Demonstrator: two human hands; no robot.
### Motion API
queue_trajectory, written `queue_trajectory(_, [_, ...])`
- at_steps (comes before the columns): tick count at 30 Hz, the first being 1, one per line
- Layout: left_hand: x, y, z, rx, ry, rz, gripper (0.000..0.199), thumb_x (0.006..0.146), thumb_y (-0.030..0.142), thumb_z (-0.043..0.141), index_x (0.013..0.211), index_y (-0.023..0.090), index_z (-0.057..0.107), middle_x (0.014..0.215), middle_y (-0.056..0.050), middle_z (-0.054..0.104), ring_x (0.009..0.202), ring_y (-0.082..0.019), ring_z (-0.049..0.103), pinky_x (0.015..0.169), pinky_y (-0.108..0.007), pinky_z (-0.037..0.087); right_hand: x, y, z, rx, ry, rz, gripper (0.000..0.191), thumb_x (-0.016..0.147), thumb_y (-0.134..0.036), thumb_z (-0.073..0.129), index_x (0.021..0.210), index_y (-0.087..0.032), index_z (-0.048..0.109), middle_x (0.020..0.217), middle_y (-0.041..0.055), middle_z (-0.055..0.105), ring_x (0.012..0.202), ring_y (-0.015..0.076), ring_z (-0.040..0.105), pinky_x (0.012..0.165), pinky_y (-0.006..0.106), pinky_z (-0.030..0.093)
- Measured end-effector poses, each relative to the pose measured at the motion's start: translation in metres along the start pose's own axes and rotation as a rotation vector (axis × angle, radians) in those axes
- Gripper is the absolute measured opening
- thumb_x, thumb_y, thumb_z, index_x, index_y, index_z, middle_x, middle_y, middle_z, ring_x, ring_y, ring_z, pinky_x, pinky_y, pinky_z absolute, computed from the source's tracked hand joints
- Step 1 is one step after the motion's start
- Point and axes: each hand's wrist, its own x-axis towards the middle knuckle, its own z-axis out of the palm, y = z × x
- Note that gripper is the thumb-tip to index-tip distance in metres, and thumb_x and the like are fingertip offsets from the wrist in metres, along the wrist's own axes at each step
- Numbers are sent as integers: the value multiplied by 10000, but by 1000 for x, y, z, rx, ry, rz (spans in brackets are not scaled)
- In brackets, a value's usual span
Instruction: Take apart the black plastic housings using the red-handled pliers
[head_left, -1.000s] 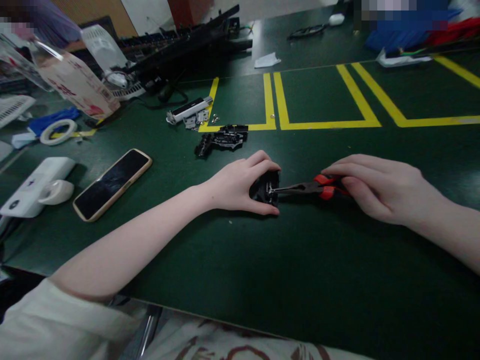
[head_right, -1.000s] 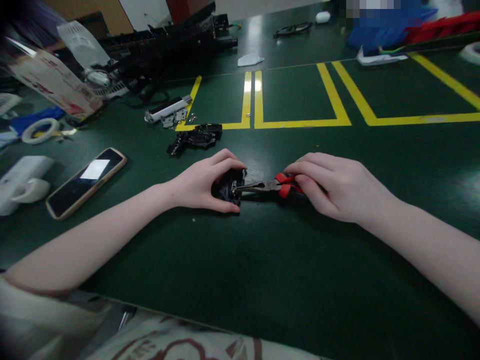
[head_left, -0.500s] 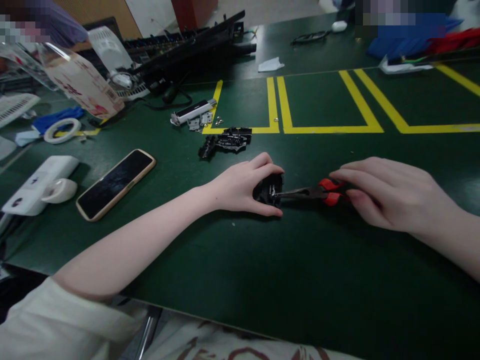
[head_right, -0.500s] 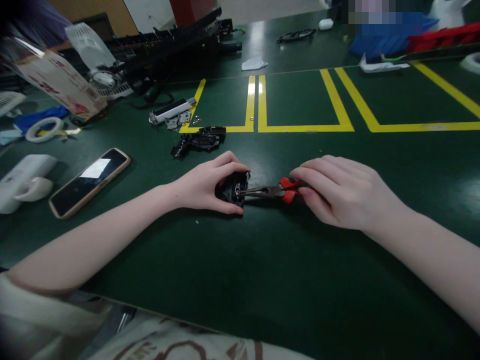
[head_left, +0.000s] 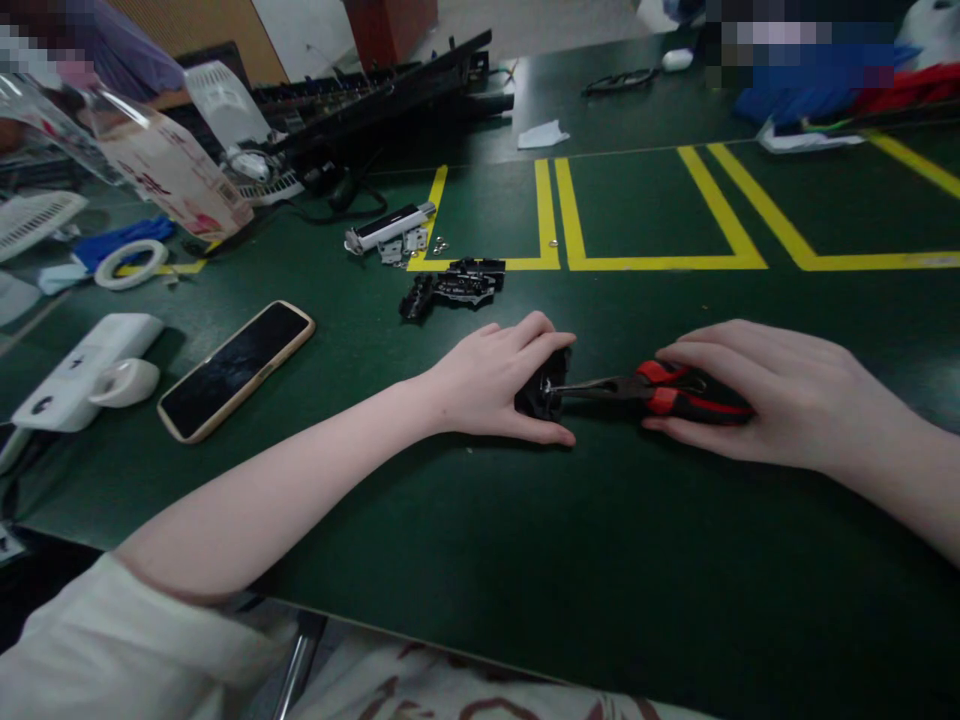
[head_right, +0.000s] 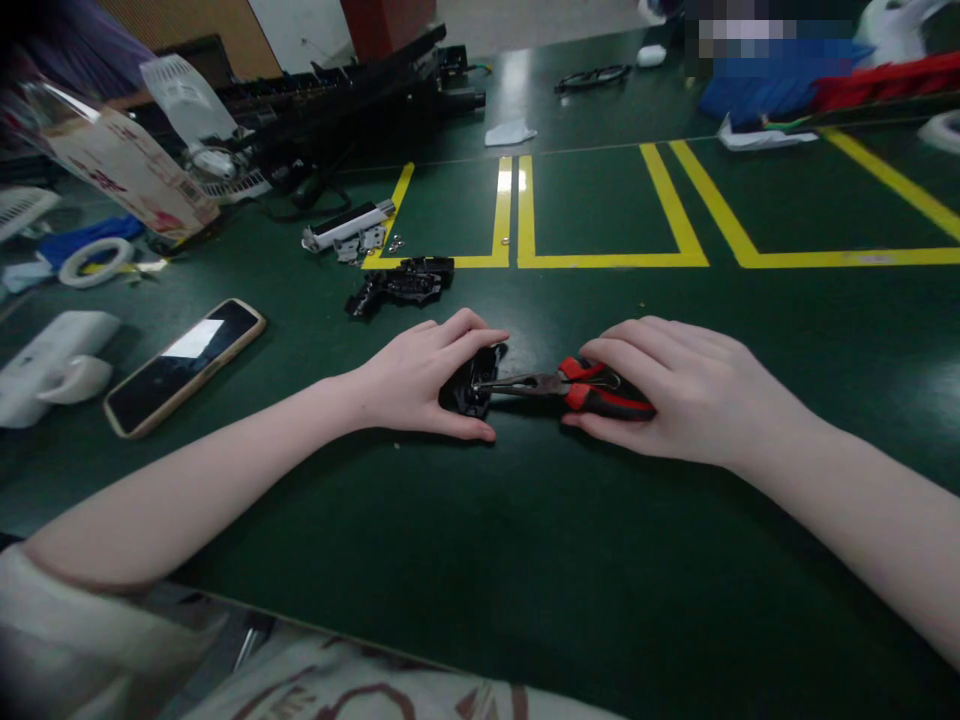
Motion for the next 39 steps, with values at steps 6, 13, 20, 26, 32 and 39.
queue_trajectory(6, [2,2,3,3,24,-45,812,797,758,630,1276,110,530,1256,-154,569,931,-230,605,793,-329,486,-4,1,7,124,-54,111,320,906,-455,572,1134,-231,581,1013,96,681,837,249,680,665,377,567])
queue_trajectory(13, [1,2,3,-57,69,-48,807,776,712,687,1263,92,512,1188,-138,617,882,-223,624,752,-330,487,-8,1,11,289,-67,214,367,881,-504,606,1179,-293,570,1028,54,684,849,239,684,680,362,587])
queue_trajectory(20, [-1,2,3,-131,81,-66,763,764,697,687,1249,142,486,1179,-122,640,938,-257,661,777,-357,515,-4,-8,4,309,-73,259,406,891,-556,586,1150,-243,599,1008,64,694,833,229,684,660,362,589])
queue_trajectory(26, [-1,2,3,-177,86,-70,749,769,672,700,1260,148,488,1203,-117,647,1008,-258,666,833,-366,538,-5,-11,4,317,-117,297,393,912,-542,551,1173,-254,602,1034,66,696,847,232,690,663,338,574])
queue_trajectory(32, [-1,2,1,-173,51,-54,766,801,666,670,1298,105,511,1225,-132,653,1038,-271,663,842,-363,530,-8,-8,8,198,-88,219,497,921,-481,515,1345,-225,554,1104,107,670,860,263,672,664,392,572])
queue_trajectory(39, [0,1,1,-187,45,-46,729,812,653,668,1289,122,524,1233,-134,660,1056,-272,663,855,-353,520,-4,-8,5,17,-67,102,334,906,-357,524,1165,-158,591,1061,128,657,863,253,647,656,375,551])
